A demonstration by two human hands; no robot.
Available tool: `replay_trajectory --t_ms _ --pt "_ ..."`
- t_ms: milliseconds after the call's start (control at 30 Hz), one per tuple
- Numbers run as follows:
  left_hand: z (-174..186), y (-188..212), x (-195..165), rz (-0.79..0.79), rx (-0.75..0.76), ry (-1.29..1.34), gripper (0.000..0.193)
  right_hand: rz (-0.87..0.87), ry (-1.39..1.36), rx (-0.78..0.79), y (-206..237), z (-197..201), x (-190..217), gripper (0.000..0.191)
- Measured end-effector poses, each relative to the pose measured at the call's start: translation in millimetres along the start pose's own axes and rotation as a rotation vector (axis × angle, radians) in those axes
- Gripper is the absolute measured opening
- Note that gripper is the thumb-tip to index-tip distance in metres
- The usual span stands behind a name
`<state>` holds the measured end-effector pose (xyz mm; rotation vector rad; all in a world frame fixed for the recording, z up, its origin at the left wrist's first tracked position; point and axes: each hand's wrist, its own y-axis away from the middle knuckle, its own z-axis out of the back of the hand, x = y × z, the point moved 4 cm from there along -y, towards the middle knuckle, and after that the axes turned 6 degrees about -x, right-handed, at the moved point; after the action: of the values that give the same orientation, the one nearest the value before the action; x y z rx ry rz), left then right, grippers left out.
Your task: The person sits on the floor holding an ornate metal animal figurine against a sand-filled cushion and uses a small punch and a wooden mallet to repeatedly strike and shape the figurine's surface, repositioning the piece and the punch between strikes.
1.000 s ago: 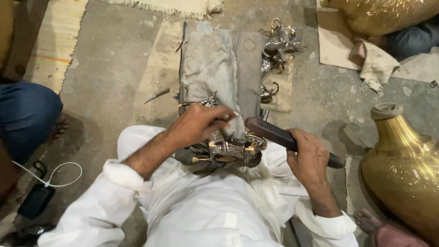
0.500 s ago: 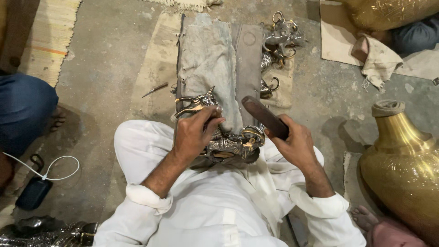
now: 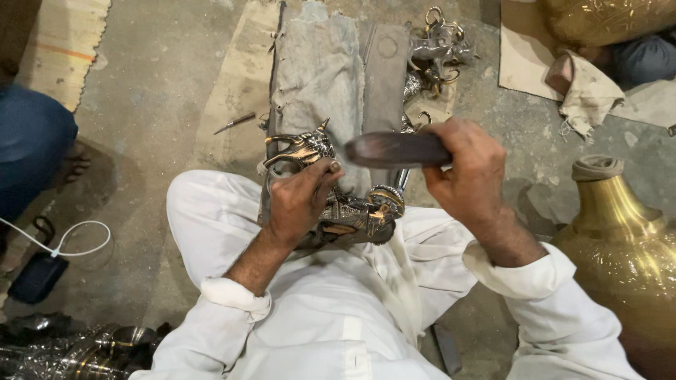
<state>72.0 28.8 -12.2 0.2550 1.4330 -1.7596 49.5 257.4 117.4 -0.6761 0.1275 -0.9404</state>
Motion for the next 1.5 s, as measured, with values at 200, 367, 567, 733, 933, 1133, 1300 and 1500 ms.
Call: replay_trajectory --t_ms 200,367,567,733,933,1133,1300,1500 --pt "-1.1 -1.2 1.5 0.022 0.066 -0.032 0.029 0.199 0.374 0.081 -16.6 9.7 0.7 0.018" --pt "-0.7 -0.7 1.1 0.011 0.038 -0.029 0.029 0.196 0.309 0.150 -25.6 9.7 0.2 0.021" --pt "-1.5 0.0 3.7 0.016 0.032 -0.027 0.028 0.197 0.280 0.217 -34.5 12.5 -1.5 0.025" --pt "-2.9 -0.1 5.2 0.023 0.047 -0.110 0.033 0.227 0.355 0.195 -33.9 12.3 -2.0 0.023" --pt "0.3 -6.1 -0.9 0.045 0.022 -0.035 0.026 0.193 0.287 0.162 -35.1 11.4 -9.4 0.019" --pt "0.6 -4.4 -1.2 0.031 0.022 -0.092 0.025 0.200 0.309 0.130 -27.5 12.1 -9.5 0.014" --pt "0.3 -3.4 0.0 0.026 0.011 -0.077 0.025 0.168 0.225 0.126 -27.8 15.2 -12.0 0.019" --pt "2.5 -4.1 2.9 0.063 0.012 -0.088 0.032 0.159 0.220 0.079 -24.3 18.7 -11.0 0.026"
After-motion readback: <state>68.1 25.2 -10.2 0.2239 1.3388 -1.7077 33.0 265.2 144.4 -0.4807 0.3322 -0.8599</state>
